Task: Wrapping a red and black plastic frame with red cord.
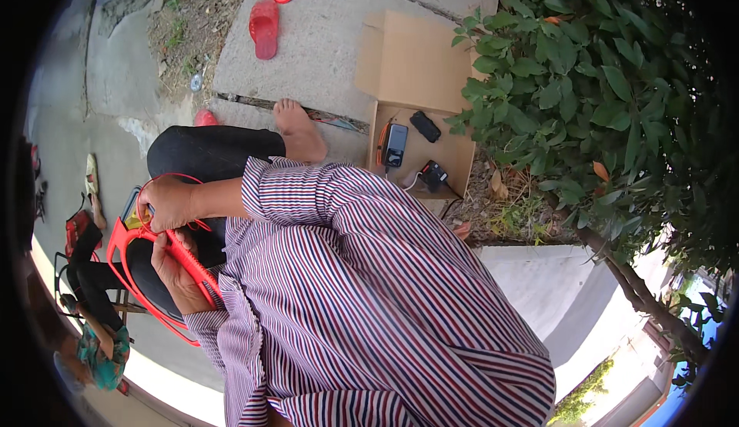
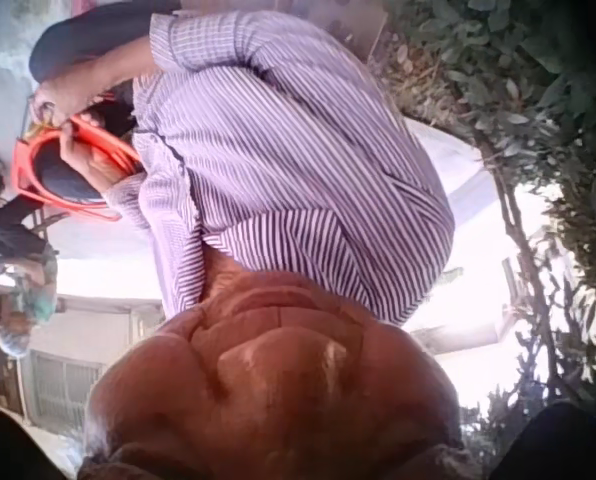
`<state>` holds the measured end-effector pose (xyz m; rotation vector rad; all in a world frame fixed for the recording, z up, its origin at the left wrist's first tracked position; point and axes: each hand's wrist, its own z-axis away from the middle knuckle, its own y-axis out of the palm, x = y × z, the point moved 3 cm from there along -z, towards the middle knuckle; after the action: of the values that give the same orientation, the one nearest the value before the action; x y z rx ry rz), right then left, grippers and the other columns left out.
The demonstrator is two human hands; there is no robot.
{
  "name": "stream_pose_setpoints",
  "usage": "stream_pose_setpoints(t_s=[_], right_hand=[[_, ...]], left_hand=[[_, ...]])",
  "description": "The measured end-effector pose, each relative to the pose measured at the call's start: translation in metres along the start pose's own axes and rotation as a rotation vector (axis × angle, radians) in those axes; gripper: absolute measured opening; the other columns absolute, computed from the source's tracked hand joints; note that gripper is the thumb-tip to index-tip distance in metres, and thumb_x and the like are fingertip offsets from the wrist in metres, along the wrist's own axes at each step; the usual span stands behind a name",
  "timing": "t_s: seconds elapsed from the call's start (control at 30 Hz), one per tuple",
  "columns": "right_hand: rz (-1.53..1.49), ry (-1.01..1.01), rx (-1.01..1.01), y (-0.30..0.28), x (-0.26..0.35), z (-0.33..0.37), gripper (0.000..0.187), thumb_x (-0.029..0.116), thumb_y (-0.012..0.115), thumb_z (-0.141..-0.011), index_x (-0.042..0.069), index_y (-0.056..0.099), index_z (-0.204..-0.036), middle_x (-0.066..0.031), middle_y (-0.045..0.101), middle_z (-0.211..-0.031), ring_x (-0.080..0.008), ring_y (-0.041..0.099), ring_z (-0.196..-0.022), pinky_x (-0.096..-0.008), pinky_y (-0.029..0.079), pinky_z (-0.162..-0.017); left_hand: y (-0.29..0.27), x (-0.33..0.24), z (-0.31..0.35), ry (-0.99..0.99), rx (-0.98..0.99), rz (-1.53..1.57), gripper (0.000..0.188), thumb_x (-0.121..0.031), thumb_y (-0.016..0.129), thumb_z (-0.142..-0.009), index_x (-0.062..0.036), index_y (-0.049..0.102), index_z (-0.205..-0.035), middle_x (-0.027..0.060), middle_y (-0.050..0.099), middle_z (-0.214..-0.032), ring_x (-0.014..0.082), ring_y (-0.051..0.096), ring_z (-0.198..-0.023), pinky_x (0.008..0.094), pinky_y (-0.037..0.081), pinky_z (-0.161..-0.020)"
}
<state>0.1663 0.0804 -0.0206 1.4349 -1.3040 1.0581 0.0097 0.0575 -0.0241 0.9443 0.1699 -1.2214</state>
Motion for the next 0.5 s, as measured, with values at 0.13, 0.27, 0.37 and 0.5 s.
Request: stream_pose_setpoints(t_s=[0.13, 0.27, 0.37, 0.5], right_hand=[[-0.008, 0.033, 0.023, -0.002, 0.0, -0.002, 0.03, 0.012, 0.067, -0.058, 0.004, 0.069, -0.088, -0.0145, 0.065, -0.08, -0.026, 0.065, -0.075, -0.0353, 0.05, -0.066], [-0.006, 0.07, 0.056, -0.004, -0.006, -0.003, 0.023, 0.009, 0.066, -0.061, 0.004, 0.069, -0.084, -0.0143, 0.065, -0.077, -0.0274, 0.065, -0.072, -0.0358, 0.051, -0.066], [-0.032, 0.109, 0.032, -0.005, 0.001, -0.004, 0.017, 0.008, 0.067, -0.064, 0.004, 0.069, -0.08, -0.0149, 0.065, -0.078, -0.028, 0.064, -0.075, -0.0361, 0.051, -0.069], [0.055, -0.019, -0.127, -0.01, 0.007, -0.008, 0.013, 0.009, 0.069, -0.066, 0.005, 0.069, -0.078, -0.0171, 0.064, -0.091, -0.0278, 0.062, -0.092, -0.0356, 0.049, -0.081]], left_hand=[[0.008, 0.0, 0.0, -0.002, 0.033, 0.01, 0.022, -0.012, 0.056, -0.088, 0.0051, 0.054, -0.1, 0.0172, 0.062, -0.083, 0.0236, 0.062, -0.067, 0.0302, 0.055, -0.058], [0.012, 0.0, -0.005, -0.034, 0.026, 0.005, 0.021, -0.013, 0.055, -0.089, 0.0047, 0.054, -0.1, 0.0174, 0.062, -0.084, 0.0235, 0.062, -0.067, 0.0294, 0.055, -0.057], [0.012, -0.002, -0.006, -0.028, 0.083, 0.012, 0.022, -0.013, 0.055, -0.089, 0.0048, 0.054, -0.102, 0.0174, 0.063, -0.085, 0.0241, 0.063, -0.068, 0.0295, 0.055, -0.058], [0.014, -0.002, 0.006, 0.007, 0.01, 0.041, 0.023, -0.012, 0.055, -0.09, 0.0031, 0.053, -0.107, 0.0172, 0.063, -0.085, 0.0252, 0.064, -0.069, 0.0318, 0.057, -0.059]])
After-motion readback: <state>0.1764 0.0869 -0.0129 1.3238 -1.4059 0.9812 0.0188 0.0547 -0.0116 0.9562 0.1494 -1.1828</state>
